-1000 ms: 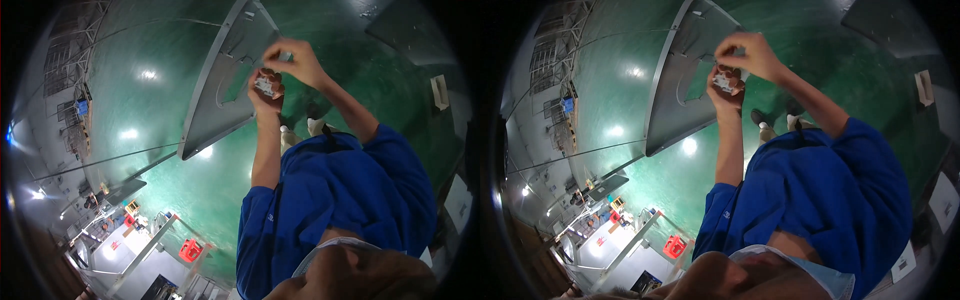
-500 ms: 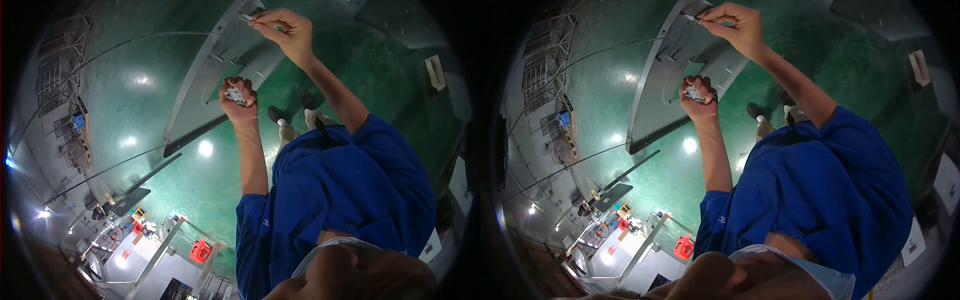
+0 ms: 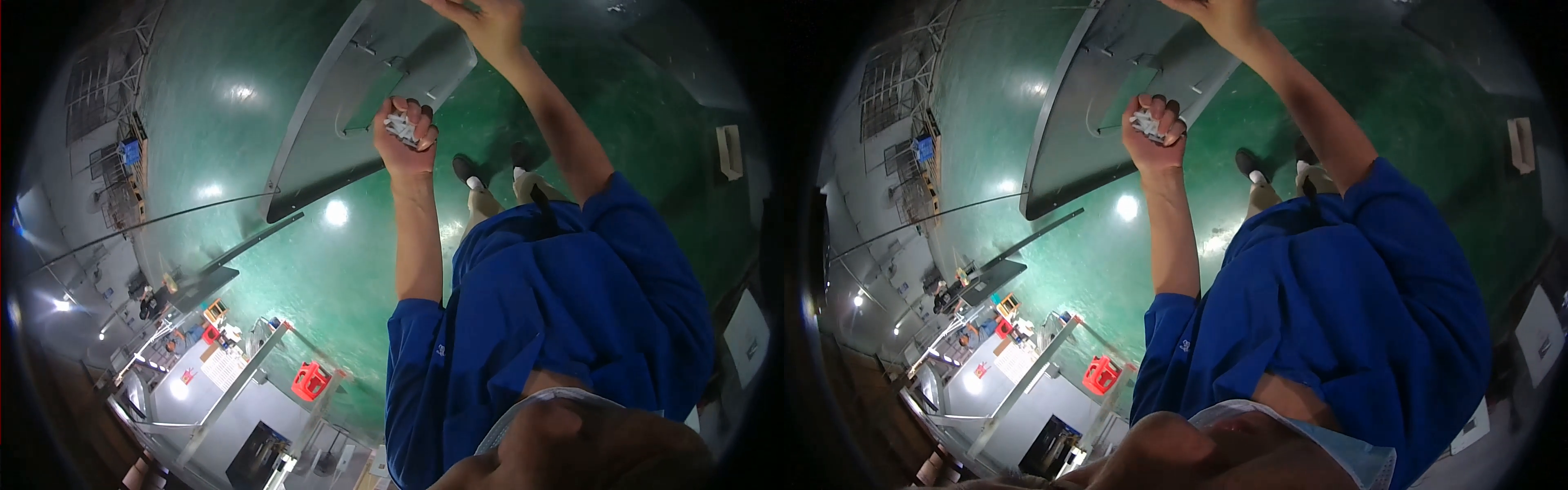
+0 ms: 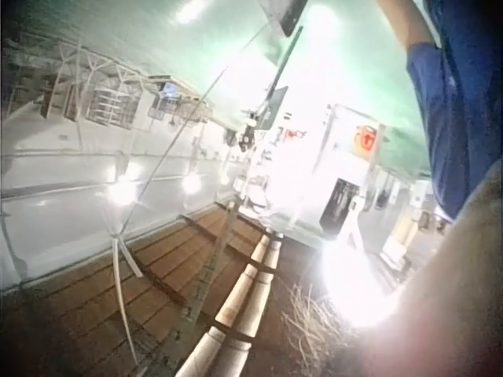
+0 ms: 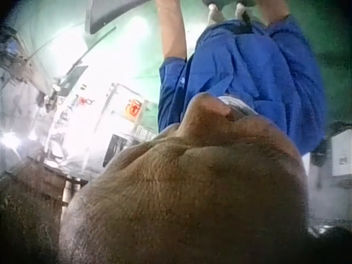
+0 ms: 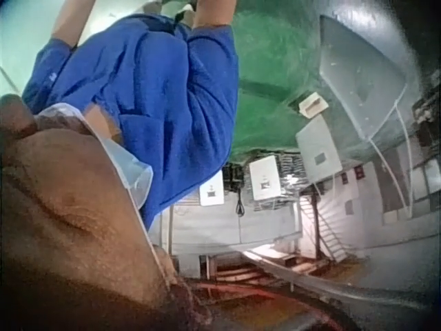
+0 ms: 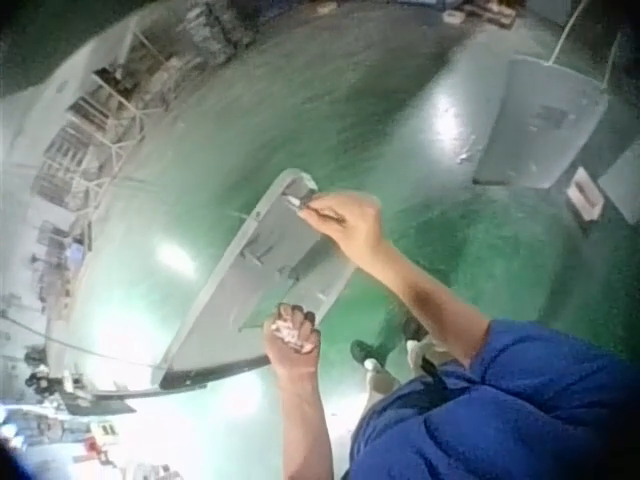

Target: The person places precise marks on various metal plates hanging from a rack, using a white marker.

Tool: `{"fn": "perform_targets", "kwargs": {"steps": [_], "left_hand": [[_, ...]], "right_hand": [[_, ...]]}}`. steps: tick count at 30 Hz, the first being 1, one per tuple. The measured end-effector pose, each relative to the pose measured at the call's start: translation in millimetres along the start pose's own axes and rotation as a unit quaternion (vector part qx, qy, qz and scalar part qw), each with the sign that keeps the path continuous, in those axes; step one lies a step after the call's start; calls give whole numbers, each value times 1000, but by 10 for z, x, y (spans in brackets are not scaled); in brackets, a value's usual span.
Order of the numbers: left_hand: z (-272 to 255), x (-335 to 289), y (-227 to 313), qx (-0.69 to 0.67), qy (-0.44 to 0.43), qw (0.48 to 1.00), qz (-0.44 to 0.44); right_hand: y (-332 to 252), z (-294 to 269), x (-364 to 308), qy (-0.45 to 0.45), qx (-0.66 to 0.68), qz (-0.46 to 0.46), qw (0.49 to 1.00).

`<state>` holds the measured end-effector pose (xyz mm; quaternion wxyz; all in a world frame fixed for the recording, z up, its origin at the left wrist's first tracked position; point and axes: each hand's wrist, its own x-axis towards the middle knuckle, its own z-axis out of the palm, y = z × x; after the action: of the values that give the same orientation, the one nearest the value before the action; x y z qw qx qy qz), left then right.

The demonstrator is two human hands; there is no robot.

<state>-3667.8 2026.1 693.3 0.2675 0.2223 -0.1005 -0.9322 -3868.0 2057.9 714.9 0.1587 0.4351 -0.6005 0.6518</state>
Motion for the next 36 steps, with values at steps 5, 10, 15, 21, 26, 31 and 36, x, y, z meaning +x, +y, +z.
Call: {"fn": "perform_targets", "kwargs": {"steps": [5, 10, 15, 21, 26, 31, 36], "left_hand": [[-147, -8, 91, 37, -5, 999, 4], [-127, -43, 61, 55, 73, 996, 0], [-3, -133, -29, 86, 109, 990, 36], [-31, -122, -8, 34, 22, 999, 36], [-40, -50, -87, -30, 13, 997, 71], [-26, 2, -179, -75, 0, 992, 98], [40, 24, -198, -57, -38, 996, 58]], "right_hand": [[-261, 23, -177, -111, 1, 144, 983], [-726, 205, -491, -403, 75, -51, 911], [-899, 195, -285, -507, -31, -148, 849], [-766, 113, -109, -359, 193, 143, 902], [-750, 139, -75, -142, 262, 191, 935], [-746, 49, -77, -139, 260, 132, 946], [-821, -88, -48, -106, 315, 146, 932]]}}
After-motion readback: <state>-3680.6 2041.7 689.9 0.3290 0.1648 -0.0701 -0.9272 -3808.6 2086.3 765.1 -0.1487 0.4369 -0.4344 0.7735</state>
